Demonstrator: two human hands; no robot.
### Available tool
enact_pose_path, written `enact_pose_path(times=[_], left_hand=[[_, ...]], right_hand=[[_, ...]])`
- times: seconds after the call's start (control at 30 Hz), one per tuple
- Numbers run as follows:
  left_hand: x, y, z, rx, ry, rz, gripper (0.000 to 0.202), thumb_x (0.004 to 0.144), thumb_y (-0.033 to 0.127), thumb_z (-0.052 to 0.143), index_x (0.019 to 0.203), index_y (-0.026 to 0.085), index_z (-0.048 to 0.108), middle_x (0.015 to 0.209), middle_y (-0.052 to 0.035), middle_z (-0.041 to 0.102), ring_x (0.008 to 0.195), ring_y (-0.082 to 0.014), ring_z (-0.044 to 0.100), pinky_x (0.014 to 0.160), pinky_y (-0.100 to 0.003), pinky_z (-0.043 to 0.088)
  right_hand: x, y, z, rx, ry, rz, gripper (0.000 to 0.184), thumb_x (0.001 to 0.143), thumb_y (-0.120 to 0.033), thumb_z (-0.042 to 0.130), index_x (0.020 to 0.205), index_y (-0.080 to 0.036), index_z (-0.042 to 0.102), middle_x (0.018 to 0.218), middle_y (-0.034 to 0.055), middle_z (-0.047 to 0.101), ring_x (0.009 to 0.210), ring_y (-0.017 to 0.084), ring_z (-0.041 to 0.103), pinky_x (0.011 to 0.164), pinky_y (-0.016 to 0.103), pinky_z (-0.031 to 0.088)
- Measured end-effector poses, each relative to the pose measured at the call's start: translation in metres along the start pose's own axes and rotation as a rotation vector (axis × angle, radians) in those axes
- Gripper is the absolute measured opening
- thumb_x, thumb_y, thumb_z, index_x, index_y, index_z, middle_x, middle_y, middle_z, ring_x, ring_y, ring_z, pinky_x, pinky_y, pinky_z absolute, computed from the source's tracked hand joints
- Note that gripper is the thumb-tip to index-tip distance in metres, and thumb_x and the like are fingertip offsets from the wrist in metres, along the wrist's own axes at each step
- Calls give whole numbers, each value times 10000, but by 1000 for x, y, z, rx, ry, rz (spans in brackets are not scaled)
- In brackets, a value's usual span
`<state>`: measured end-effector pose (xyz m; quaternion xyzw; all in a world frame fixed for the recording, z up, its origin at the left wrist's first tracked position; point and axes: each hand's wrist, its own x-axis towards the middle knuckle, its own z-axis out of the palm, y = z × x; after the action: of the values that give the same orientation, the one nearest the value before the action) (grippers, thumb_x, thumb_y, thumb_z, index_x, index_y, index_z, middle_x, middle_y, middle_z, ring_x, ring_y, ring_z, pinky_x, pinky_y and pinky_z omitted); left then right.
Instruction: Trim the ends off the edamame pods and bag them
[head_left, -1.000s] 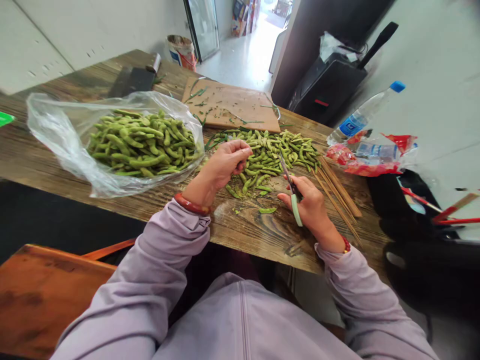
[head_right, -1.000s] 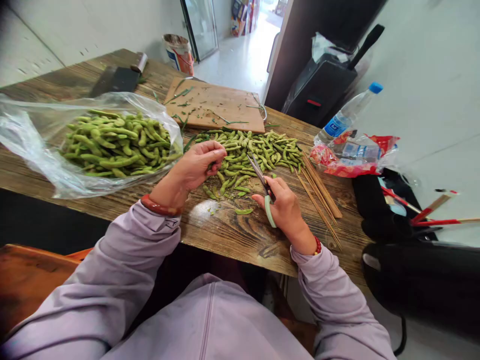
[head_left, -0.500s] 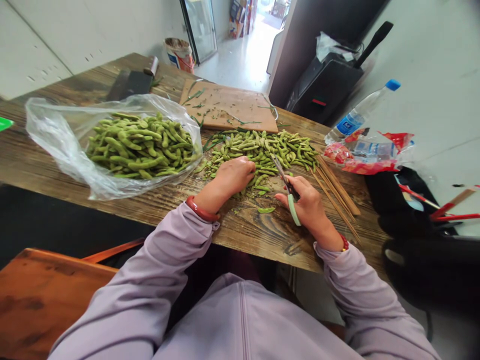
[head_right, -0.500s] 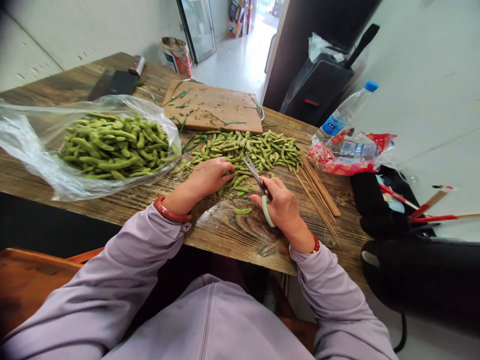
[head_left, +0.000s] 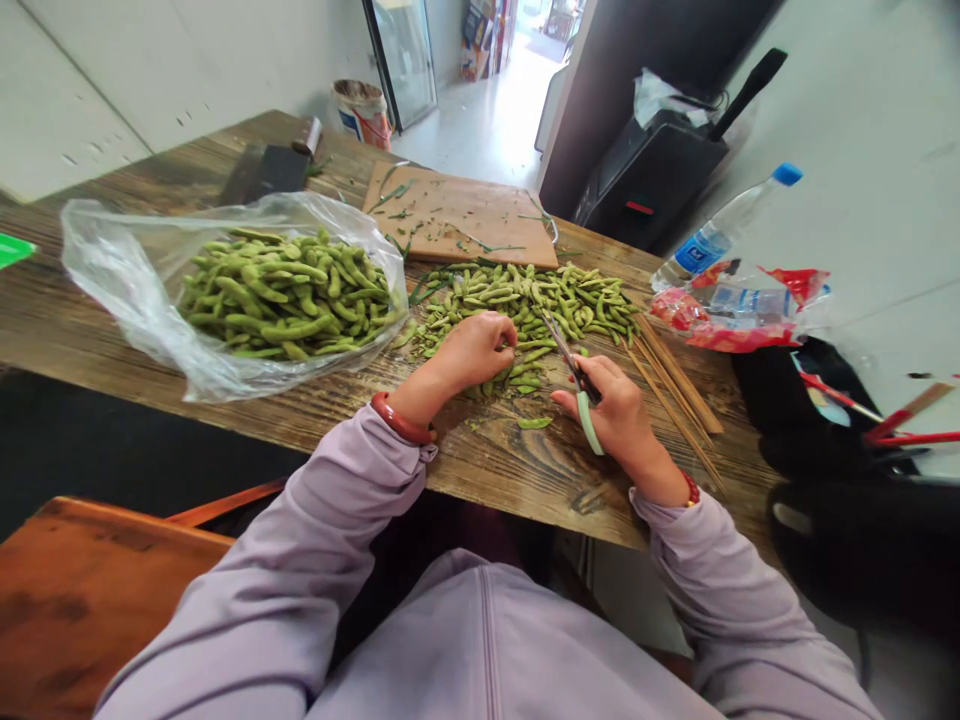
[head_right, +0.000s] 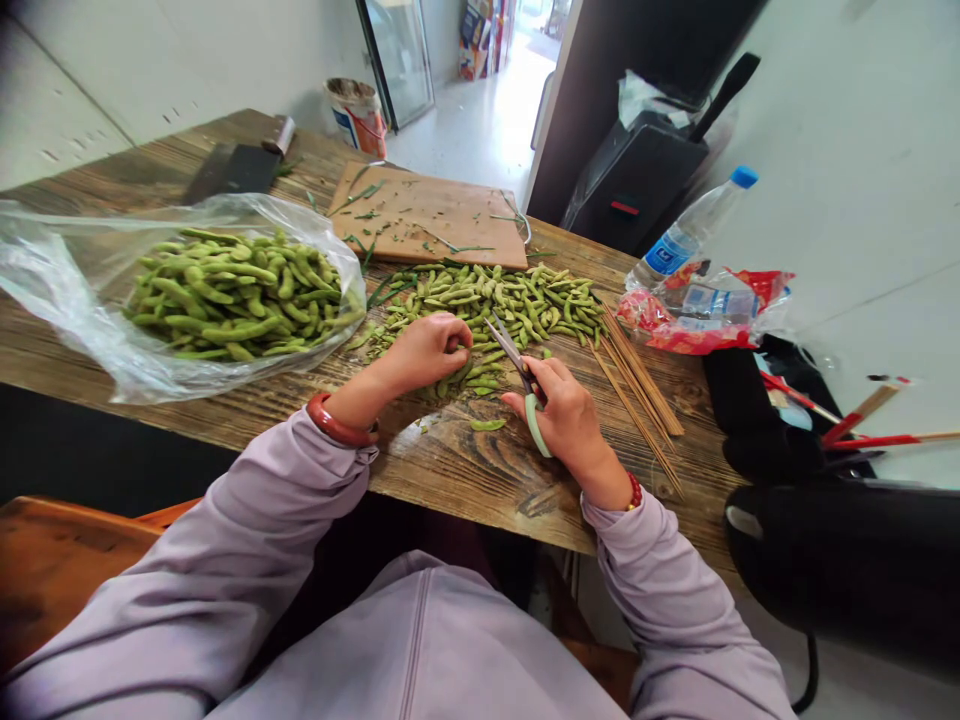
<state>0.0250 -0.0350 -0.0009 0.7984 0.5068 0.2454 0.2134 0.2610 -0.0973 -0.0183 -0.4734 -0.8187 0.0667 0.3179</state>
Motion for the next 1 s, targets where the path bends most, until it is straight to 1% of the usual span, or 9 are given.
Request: enact_pose_path(times=[0.1, 0.17, 0.27, 0.33, 0.43, 0.53, 0.73, 0.93, 1.0], left_hand=[[0, 1, -6, -429, 50, -41, 64, 736, 160, 609, 774, 133, 652, 746, -4, 620, 689, -122, 538, 668, -252, 429], [-2, 3, -9, -649, 43, -83, 71, 740, 199, 626, 777, 137, 624, 740, 11, 601, 640, -94, 493, 609, -228, 397], [-6, 6, -11, -845, -58, -169, 137, 733, 242, 664, 815, 147, 609, 718, 27, 580, 540, -61, 404, 490, -209, 297], [-7, 7, -12, -924, -119, -202, 203, 726, 268, 695, 875, 150, 626, 738, 23, 590, 519, -54, 386, 454, -205, 252], [-8, 8, -12, -987, -157, -199, 306, 728, 300, 727, 990, 149, 680, 764, 18, 575, 522, -46, 368, 442, -203, 222], [-8, 9, -13, -1023, -167, -188, 327, 754, 327, 725, 1029, 152, 709, 753, 17, 556, 507, -41, 333, 438, -214, 189], [-7, 12, -13, -1075, -149, -223, 313, 762, 402, 742, 935, 145, 698, 764, 0, 591, 499, -37, 341, 441, -222, 201], [-9, 14, -12, -997, -132, -279, 331, 697, 385, 781, 896, 141, 679, 813, -8, 638, 542, -50, 408, 459, -211, 257], [-9, 14, -11, -977, -129, -269, 313, 701, 377, 779, 882, 151, 662, 797, 1, 616, 552, -54, 411, 456, -203, 263]], right_hand=[[0, -1, 0, 6, 12, -4, 421, 919, -465, 659, 1257, -217, 622, 920, 63, 638, 813, 238, 641, 754, 377, 548], [1, -1, 0, 16, 16, -9, 417, 918, -460, 663, 1253, -216, 624, 914, 60, 640, 807, 236, 643, 753, 373, 547], [1, 0, 1, 32, 23, -12, 426, 915, -468, 668, 1254, -215, 621, 934, 66, 650, 820, 238, 653, 767, 374, 549], [1, 0, 1, 35, 28, -12, 433, 915, -477, 666, 1255, -212, 620, 952, 73, 655, 834, 242, 657, 776, 379, 550], [1, 1, 2, 33, 31, -16, 439, 915, -489, 661, 1251, -209, 622, 950, 75, 654, 838, 245, 655, 774, 384, 552], [1, 0, 1, 33, 20, -12, 435, 916, -488, 658, 1250, -211, 623, 936, 71, 648, 830, 244, 652, 767, 384, 555], [1, -2, 0, 29, 2, 20, 446, 914, -512, 651, 1266, -240, 619, 955, 72, 653, 844, 246, 658, 772, 386, 563], [0, -1, 1, 27, -4, 7, 442, 916, -496, 657, 1265, -227, 615, 939, 66, 643, 822, 234, 649, 760, 376, 560], [0, -1, 0, 30, -5, 1, 431, 918, -477, 660, 1259, -217, 616, 931, 65, 640, 817, 231, 648, 762, 372, 558]])
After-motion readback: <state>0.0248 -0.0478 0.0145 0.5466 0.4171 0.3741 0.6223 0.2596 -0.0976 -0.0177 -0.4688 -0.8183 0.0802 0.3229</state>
